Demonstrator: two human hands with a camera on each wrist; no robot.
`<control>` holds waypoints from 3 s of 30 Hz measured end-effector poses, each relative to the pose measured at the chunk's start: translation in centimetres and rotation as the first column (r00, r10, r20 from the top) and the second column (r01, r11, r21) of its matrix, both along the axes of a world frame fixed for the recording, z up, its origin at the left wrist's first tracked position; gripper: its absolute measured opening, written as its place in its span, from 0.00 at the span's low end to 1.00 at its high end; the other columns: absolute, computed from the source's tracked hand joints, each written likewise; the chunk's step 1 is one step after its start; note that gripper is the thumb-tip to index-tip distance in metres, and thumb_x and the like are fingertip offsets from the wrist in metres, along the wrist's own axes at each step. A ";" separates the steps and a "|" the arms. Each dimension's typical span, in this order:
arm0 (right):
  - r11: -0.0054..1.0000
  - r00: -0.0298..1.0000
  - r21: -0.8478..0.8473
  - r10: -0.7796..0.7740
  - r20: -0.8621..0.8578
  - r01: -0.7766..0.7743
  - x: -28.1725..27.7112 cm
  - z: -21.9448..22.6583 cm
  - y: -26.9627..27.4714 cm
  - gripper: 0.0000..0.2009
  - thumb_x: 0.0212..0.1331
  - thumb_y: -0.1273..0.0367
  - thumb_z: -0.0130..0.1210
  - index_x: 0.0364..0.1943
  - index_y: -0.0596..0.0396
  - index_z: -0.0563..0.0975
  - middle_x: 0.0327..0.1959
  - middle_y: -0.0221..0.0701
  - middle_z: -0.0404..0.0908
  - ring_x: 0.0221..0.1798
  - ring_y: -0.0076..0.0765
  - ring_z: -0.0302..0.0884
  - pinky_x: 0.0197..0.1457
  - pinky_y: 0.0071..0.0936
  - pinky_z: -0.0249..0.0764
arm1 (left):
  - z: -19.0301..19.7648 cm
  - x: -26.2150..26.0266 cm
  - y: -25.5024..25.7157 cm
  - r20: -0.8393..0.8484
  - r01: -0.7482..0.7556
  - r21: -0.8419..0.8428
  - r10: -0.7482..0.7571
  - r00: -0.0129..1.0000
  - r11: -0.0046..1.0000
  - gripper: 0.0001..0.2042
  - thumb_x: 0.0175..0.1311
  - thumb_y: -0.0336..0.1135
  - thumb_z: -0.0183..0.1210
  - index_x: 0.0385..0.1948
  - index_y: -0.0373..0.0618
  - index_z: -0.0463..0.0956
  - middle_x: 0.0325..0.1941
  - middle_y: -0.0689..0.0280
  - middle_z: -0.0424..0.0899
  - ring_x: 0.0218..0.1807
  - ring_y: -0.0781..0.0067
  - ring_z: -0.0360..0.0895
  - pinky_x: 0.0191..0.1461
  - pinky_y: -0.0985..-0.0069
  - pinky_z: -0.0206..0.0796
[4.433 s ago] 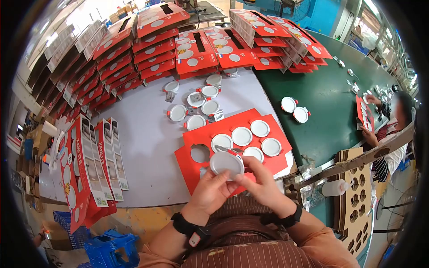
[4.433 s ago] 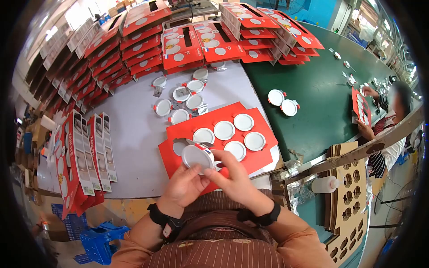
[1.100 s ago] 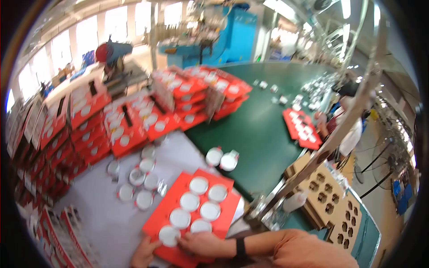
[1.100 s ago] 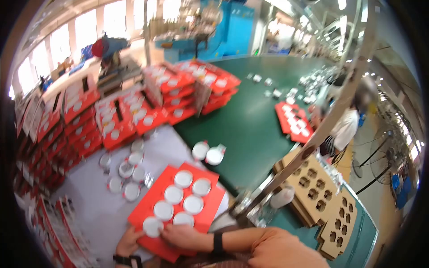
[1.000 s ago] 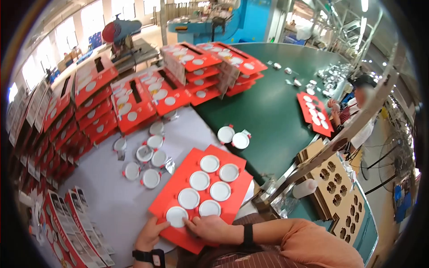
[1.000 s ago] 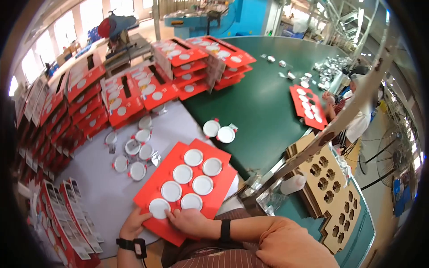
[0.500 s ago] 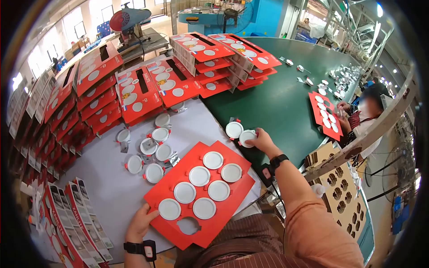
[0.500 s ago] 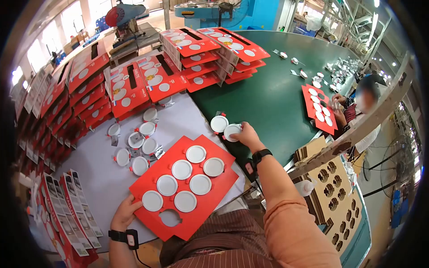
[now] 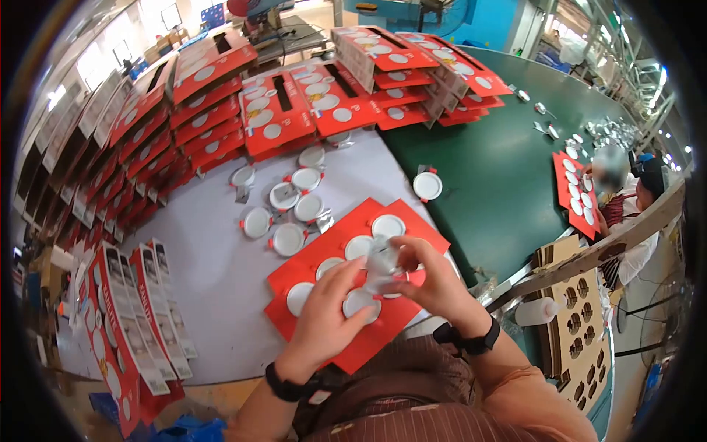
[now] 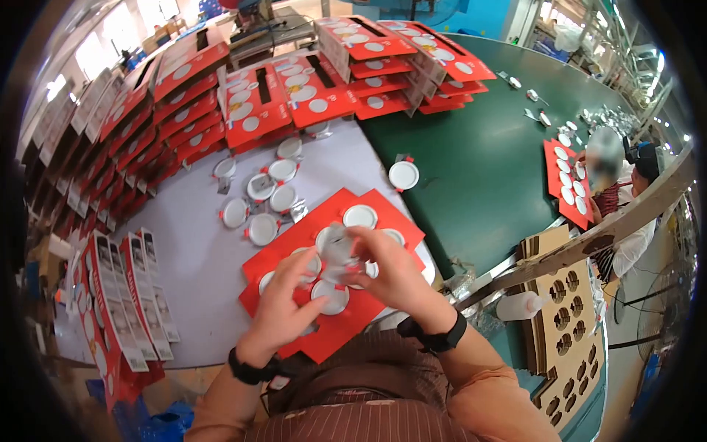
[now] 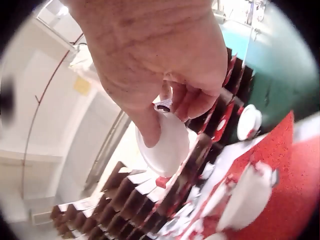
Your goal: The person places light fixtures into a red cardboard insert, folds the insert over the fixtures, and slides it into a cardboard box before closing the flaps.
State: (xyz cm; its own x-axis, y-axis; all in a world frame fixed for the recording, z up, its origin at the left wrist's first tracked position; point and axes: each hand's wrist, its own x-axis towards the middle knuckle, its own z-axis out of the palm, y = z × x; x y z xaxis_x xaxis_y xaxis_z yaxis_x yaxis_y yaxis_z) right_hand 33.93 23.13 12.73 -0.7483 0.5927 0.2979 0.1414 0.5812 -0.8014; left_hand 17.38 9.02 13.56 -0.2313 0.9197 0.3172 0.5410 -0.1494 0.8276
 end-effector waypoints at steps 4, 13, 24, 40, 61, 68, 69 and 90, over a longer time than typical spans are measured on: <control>0.977 0.995 0.196 0.093 -0.044 -0.083 -0.2 1.3 -3.0 0.34 0.42 0.75 0.70 0.58 0.54 0.68 0.42 0.36 0.75 0.42 0.39 0.76 0.43 0.30 0.74 | -2.1 0.5 -0.8 0.296 0.080 -0.052 -0.061 0.953 0.995 0.24 0.58 0.21 0.60 0.58 0.40 0.67 0.55 0.61 0.73 0.48 0.70 0.77 0.48 0.74 0.73; 0.995 0.995 0.031 0.091 -0.039 -0.090 1.2 1.2 -6.9 0.17 0.49 0.73 0.66 0.43 0.59 0.75 0.33 0.38 0.78 0.36 0.42 0.79 0.38 0.32 0.75 | -3.0 0.9 -4.8 0.385 -0.070 0.089 0.030 0.922 0.994 0.29 0.55 0.17 0.61 0.61 0.45 0.66 0.68 0.59 0.57 0.48 0.73 0.73 0.44 0.77 0.73; 0.946 0.962 -0.176 0.274 -0.007 -0.271 1.9 1.5 -7.9 0.15 0.52 0.72 0.64 0.44 0.60 0.75 0.33 0.39 0.78 0.34 0.45 0.78 0.37 0.33 0.74 | 0.9 -0.5 -7.5 0.156 0.113 -0.043 -0.105 0.982 0.993 0.20 0.53 0.21 0.63 0.50 0.43 0.75 0.58 0.63 0.70 0.44 0.77 0.73 0.44 0.82 0.70; 0.995 0.876 -0.094 0.086 0.475 -0.047 -2.2 -3.0 -7.4 0.16 0.62 0.65 0.53 0.48 0.61 0.68 0.26 0.49 0.79 0.31 0.57 0.79 0.33 0.47 0.73 | -10.9 -3.0 -10.3 0.927 -0.003 -0.368 0.367 0.078 0.930 0.19 0.65 0.31 0.57 0.57 0.41 0.68 0.54 0.62 0.79 0.54 0.65 0.78 0.57 0.63 0.72; 0.862 0.880 0.456 -0.025 0.474 -0.221 -3.4 -6.5 -8.7 0.15 0.62 0.59 0.55 0.41 0.56 0.70 0.10 0.29 0.72 0.13 0.35 0.74 0.14 0.32 0.66 | -12.2 -1.7 -10.0 0.960 0.134 -0.271 0.257 0.114 0.953 0.21 0.61 0.24 0.58 0.57 0.41 0.69 0.57 0.63 0.76 0.58 0.68 0.74 0.61 0.68 0.67; 0.838 0.931 0.530 -0.085 0.356 -0.126 -3.6 -8.1 -8.3 0.12 0.63 0.61 0.54 0.37 0.54 0.71 0.11 0.32 0.72 0.15 0.38 0.75 0.15 0.34 0.67 | -12.0 -0.9 -9.7 0.957 0.127 -0.271 0.253 0.141 0.954 0.22 0.60 0.23 0.57 0.58 0.41 0.68 0.57 0.63 0.76 0.57 0.68 0.74 0.61 0.68 0.68; 0.843 0.932 0.524 -0.085 0.352 -0.121 -3.6 -8.3 -8.4 0.12 0.63 0.61 0.53 0.36 0.55 0.70 0.12 0.33 0.73 0.16 0.39 0.75 0.16 0.35 0.67 | -12.0 -1.0 -9.6 0.960 0.122 -0.249 0.228 0.163 0.961 0.22 0.60 0.22 0.57 0.58 0.41 0.67 0.57 0.63 0.75 0.57 0.68 0.74 0.61 0.68 0.68; 0.864 0.891 0.416 0.077 0.447 -0.283 0.0 -6.9 -8.9 0.17 0.58 0.69 0.48 0.52 0.53 0.69 0.29 0.31 0.77 0.29 0.37 0.81 0.22 0.33 0.73 | -13.6 -0.5 -9.4 0.946 0.056 -0.312 0.305 0.108 0.948 0.28 0.55 0.17 0.53 0.61 0.40 0.62 0.60 0.58 0.72 0.61 0.57 0.71 0.66 0.60 0.64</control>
State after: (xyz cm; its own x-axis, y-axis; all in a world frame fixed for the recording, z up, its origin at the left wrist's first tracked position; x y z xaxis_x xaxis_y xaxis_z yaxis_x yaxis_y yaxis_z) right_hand 33.94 14.26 5.78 -0.9403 0.3064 0.1483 0.2452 0.9118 -0.3293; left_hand 16.87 -0.36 -0.02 -0.2881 0.8293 -0.4788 -0.7716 0.0951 0.6290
